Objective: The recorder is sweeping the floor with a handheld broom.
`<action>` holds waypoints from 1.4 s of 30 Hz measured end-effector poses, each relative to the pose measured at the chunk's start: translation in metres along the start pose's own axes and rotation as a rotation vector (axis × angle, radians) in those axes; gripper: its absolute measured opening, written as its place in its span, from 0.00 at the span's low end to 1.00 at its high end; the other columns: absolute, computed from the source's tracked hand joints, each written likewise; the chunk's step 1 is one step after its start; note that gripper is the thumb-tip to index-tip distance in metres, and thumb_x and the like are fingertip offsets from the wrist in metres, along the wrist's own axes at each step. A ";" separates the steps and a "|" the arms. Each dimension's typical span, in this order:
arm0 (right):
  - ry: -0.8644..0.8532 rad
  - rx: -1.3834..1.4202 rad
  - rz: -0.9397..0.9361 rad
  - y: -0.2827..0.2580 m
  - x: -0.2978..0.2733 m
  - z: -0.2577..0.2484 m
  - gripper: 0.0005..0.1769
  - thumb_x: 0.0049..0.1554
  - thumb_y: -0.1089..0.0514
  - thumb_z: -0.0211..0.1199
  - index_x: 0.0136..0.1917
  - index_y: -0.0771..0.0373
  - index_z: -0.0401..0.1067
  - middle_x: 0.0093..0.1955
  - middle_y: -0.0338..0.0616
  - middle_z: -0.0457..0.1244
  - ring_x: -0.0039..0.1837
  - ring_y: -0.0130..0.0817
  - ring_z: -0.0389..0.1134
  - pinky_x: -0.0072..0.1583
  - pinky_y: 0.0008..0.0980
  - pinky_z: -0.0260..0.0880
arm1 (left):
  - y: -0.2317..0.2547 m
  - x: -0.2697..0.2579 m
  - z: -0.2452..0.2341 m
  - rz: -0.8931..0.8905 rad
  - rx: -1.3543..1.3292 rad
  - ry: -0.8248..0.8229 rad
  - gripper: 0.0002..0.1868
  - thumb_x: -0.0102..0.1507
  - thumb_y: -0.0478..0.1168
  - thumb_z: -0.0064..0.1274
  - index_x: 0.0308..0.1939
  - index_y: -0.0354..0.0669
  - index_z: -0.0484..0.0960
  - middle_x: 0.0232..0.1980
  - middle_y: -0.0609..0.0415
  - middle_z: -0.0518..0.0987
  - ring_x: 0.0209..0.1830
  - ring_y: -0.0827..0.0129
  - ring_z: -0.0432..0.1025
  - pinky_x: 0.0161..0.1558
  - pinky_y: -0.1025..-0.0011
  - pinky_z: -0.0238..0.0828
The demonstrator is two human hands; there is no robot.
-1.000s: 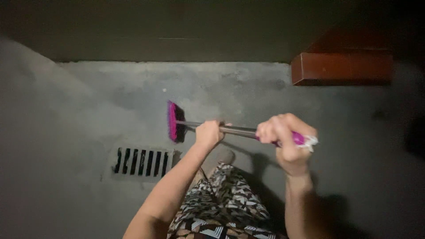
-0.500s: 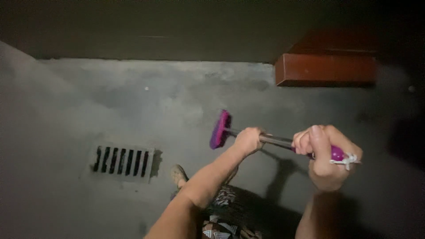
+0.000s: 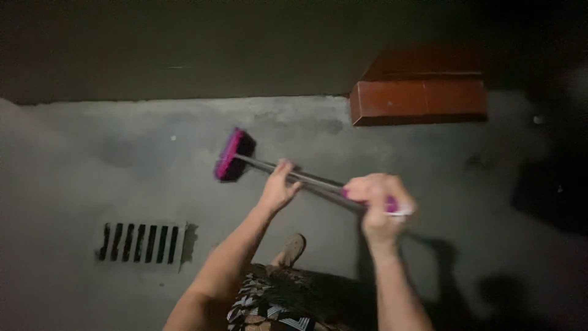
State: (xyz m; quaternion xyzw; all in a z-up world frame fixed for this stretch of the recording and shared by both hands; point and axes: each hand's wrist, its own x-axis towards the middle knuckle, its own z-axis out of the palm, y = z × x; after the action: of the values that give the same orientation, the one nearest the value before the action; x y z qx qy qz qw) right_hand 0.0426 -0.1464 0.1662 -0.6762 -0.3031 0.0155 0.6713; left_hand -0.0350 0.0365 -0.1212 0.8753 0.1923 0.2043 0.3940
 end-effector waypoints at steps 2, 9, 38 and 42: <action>-0.068 0.023 -0.011 0.029 -0.002 -0.001 0.15 0.68 0.64 0.50 0.38 0.63 0.69 0.38 0.45 0.68 0.41 0.34 0.72 0.49 0.38 0.78 | -0.009 0.011 0.013 -0.134 0.043 -0.084 0.29 0.53 0.36 0.64 0.58 0.35 0.76 0.63 0.32 0.73 0.69 0.33 0.60 0.61 0.53 0.65; 0.000 0.073 0.058 -0.008 0.030 -0.035 0.16 0.69 0.64 0.50 0.37 0.65 0.63 0.35 0.42 0.63 0.38 0.31 0.66 0.46 0.37 0.74 | 0.030 0.038 0.115 -0.155 -0.052 -0.329 0.27 0.59 0.39 0.59 0.63 0.43 0.76 0.64 0.35 0.74 0.60 0.46 0.74 0.62 0.55 0.69; 0.196 -0.237 0.119 0.046 0.087 -0.016 0.15 0.71 0.59 0.51 0.41 0.61 0.67 0.38 0.41 0.65 0.42 0.32 0.69 0.49 0.35 0.74 | 0.024 0.177 0.152 -0.239 0.086 -0.602 0.14 0.67 0.39 0.46 0.49 0.38 0.84 0.48 0.36 0.83 0.50 0.43 0.78 0.51 0.52 0.75; 0.193 0.078 0.159 0.055 0.067 -0.077 0.17 0.75 0.53 0.54 0.42 0.53 0.64 0.38 0.34 0.61 0.41 0.24 0.63 0.50 0.30 0.69 | 0.055 0.155 0.199 0.237 0.150 -0.549 0.12 0.63 0.38 0.46 0.42 0.37 0.84 0.46 0.39 0.83 0.49 0.45 0.78 0.51 0.52 0.75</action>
State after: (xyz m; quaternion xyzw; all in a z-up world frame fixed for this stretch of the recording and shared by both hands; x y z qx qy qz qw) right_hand 0.1512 -0.1819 0.1495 -0.6696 -0.1819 0.0154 0.7199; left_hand 0.2066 -0.0420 -0.1682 0.9408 -0.0101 -0.0100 0.3387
